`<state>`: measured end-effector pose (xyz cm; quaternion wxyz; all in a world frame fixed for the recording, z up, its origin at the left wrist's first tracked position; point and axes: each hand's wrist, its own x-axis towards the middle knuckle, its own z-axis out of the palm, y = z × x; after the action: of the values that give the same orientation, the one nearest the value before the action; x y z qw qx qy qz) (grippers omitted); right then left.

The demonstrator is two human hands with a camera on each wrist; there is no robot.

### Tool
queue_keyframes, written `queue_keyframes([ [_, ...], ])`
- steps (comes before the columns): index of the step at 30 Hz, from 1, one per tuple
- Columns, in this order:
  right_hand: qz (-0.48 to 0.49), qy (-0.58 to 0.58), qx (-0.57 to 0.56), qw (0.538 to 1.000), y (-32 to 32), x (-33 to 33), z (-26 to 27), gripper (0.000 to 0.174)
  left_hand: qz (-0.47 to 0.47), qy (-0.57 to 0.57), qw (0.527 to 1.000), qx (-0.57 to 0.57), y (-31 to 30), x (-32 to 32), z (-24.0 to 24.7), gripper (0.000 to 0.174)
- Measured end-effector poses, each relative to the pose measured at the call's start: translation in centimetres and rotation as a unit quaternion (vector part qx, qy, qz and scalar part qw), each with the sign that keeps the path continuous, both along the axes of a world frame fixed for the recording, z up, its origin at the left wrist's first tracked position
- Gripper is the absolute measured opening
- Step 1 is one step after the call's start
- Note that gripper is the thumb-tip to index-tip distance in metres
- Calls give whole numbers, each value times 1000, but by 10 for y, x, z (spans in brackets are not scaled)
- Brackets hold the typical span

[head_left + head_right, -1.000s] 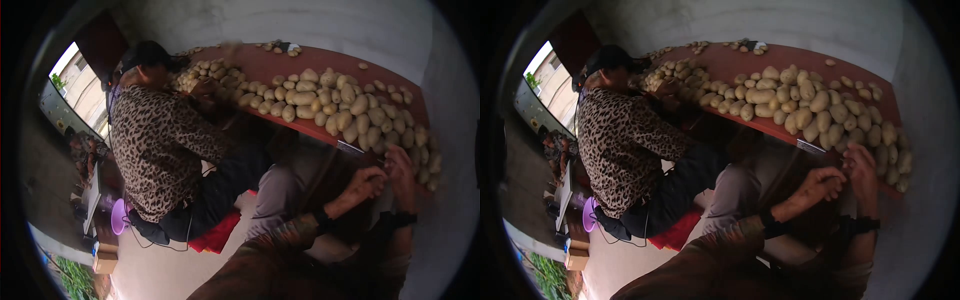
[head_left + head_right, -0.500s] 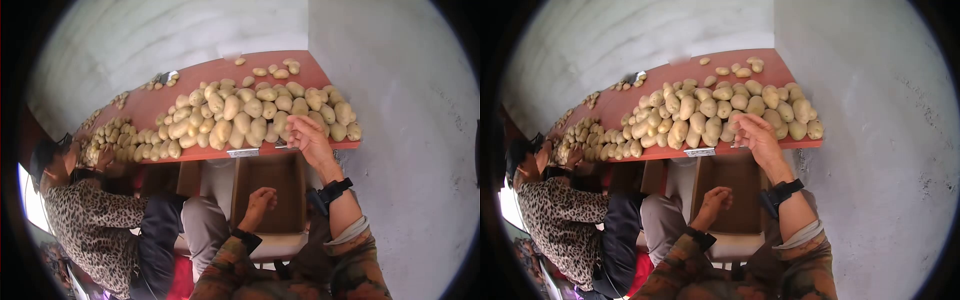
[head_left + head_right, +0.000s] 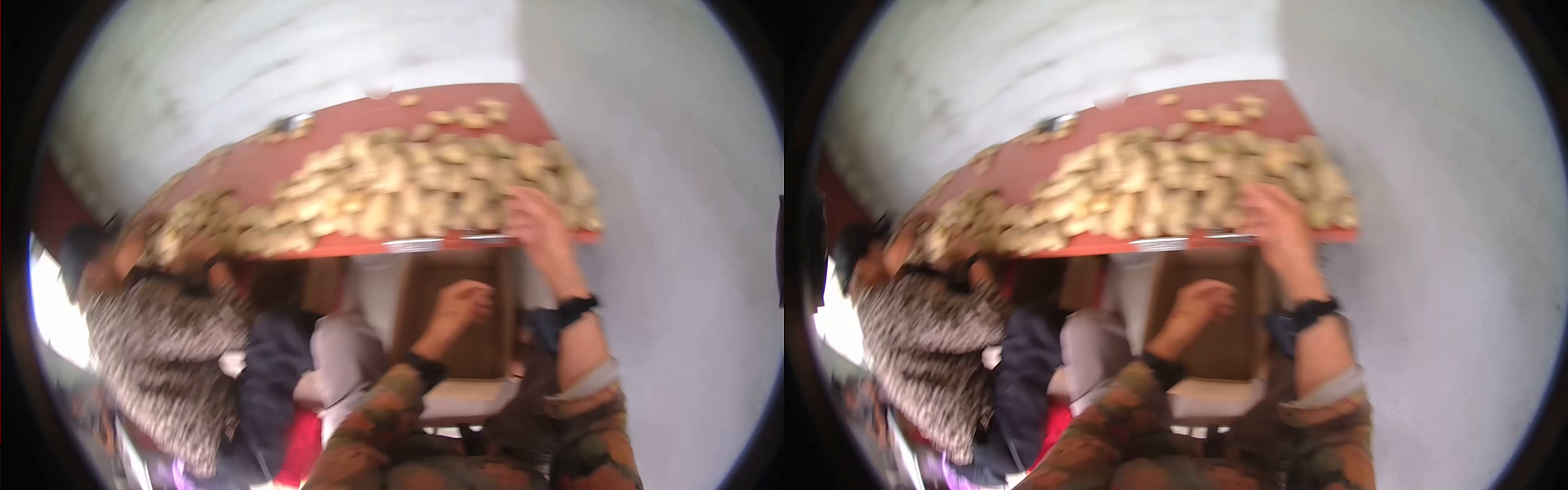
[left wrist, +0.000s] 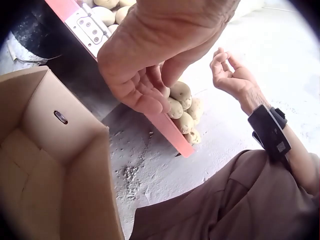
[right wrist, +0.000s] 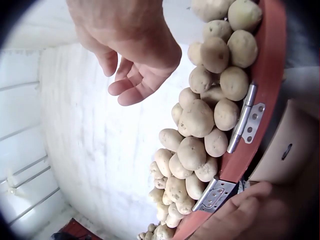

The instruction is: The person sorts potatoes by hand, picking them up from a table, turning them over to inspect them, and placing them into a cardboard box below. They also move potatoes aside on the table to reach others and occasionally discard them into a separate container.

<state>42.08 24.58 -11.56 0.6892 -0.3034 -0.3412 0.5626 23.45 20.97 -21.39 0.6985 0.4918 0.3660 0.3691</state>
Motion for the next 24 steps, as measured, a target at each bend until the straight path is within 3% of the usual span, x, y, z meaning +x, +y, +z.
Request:
queue_keyframes([
  [2, 9, 31, 6, 999, 4, 9, -14, 25, -12, -45, 998, 38, -8, 6, -35, 15],
  [3, 61, 35, 16, 997, 13, 25, -26, 30, -15, -85, 996, -20, -12, 15, -57, 14],
  [4, 12, 19, 3, 1000, 19, 22, -31, 37, -14, -96, 995, -16, -16, 19, -73, 15],
  [6, -3, -18, -29, 999, 38, 31, -48, 42, 7, -21, 999, 44, -25, 18, -76, 11],
  [8, 17, -21, 4, 1000, 51, 34, -63, 42, 115, -30, 939, 323, -25, 26, -108, 12],
  [9, 30, -20, 0, 999, 56, 32, -67, 42, 127, -25, 939, 320, -32, 21, -103, 12],
  [11, 53, -13, 5, 998, 67, 28, -71, 39, 89, -32, 982, 163, -37, 15, -82, 11],
  [14, 61, -17, 8, 998, 69, 21, -78, 40, 71, -65, 962, 256, -30, 10, -87, 11],
  [18, 16, -75, 3, 997, 66, 9, -70, 43, 72, -89, 961, 250, -2, 30, -112, 10],
  [21, 19, -75, 0, 997, 75, 15, -79, 46, 9, -177, 959, 221, 8, 29, -118, 11],
  [23, 40, -61, -18, 997, 80, 21, -82, 44, 115, -67, 926, 352, 2, 27, -111, 12],
  [24, 26, -142, 28, 989, 79, 21, -85, 44, 71, -125, 960, 242, -11, 14, -105, 15],
])
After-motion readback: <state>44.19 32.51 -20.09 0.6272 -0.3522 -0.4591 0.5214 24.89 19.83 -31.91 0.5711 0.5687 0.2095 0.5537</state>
